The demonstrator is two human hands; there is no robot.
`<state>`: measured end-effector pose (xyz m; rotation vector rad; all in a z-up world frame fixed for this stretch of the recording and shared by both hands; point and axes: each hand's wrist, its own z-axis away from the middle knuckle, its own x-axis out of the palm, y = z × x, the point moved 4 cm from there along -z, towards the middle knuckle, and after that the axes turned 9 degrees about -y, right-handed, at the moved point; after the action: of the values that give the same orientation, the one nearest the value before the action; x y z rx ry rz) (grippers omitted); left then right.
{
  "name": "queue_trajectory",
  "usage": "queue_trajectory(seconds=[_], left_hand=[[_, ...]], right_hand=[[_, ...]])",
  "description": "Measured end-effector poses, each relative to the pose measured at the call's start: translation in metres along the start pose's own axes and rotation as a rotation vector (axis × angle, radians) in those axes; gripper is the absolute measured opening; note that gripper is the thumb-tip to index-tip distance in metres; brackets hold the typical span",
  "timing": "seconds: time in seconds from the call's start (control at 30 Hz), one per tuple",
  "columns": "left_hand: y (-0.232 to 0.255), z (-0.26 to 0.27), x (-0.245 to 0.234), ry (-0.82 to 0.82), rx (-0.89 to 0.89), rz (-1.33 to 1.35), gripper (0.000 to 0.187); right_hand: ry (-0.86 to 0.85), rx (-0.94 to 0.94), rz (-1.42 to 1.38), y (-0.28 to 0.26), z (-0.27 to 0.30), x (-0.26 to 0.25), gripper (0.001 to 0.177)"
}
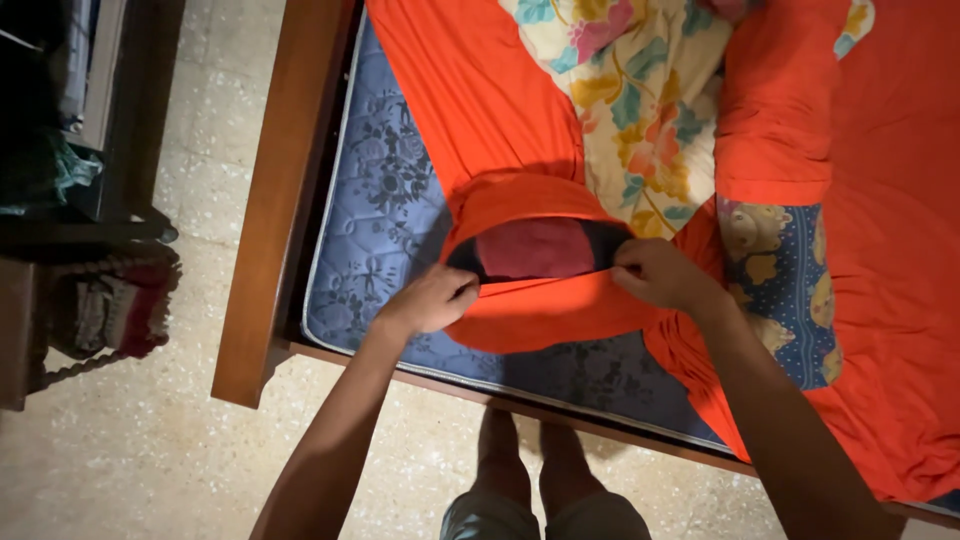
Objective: The person puts a red pillow into an orange pillowcase on a bed, tucks the edges, and ties the drawstring. Then the person puts a blue patterned pillow into another orange pillowcase, tucks the edges, and ties the drawstring.
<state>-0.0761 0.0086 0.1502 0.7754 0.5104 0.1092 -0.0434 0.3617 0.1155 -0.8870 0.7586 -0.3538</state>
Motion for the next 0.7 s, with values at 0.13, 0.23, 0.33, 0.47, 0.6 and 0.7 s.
queue_trajectory(seconds=[0.13,0.23,0.33,0.47,0.6,0.7], left_hand=[[0.001,-0.013,0.014,-0.166,-0.111,0.097,0.047],[0.003,-0.022,0.022,-0.106,0.188,0.138,0.033],[0.001,-0.016,0.016,0.064,0.185,-0.245,0.044],[-0.013,-0.013,0.027,0.093,0.301,-0.102,0.040],[0.010,0.003,0.020,-0.080,0.239,0.096,0.039],[-0.003,-0.001,0.027,-0.092,0.222,0.103,0.043]], right_hand=[[0.019,0.029,0.051,0.005,0.004,-0.008,0.054],[0.017,0.080,-0.001,0.032,0.012,-0.003,0.052],[0.051,0.116,-0.059,0.032,0.016,-0.005,0.045],[0.078,0.128,-0.020,0.001,0.014,-0.012,0.041],[0.055,0.139,0.035,-0.003,0.012,-0.012,0.041],[0.027,0.146,0.022,-0.004,0.013,-0.009,0.041]])
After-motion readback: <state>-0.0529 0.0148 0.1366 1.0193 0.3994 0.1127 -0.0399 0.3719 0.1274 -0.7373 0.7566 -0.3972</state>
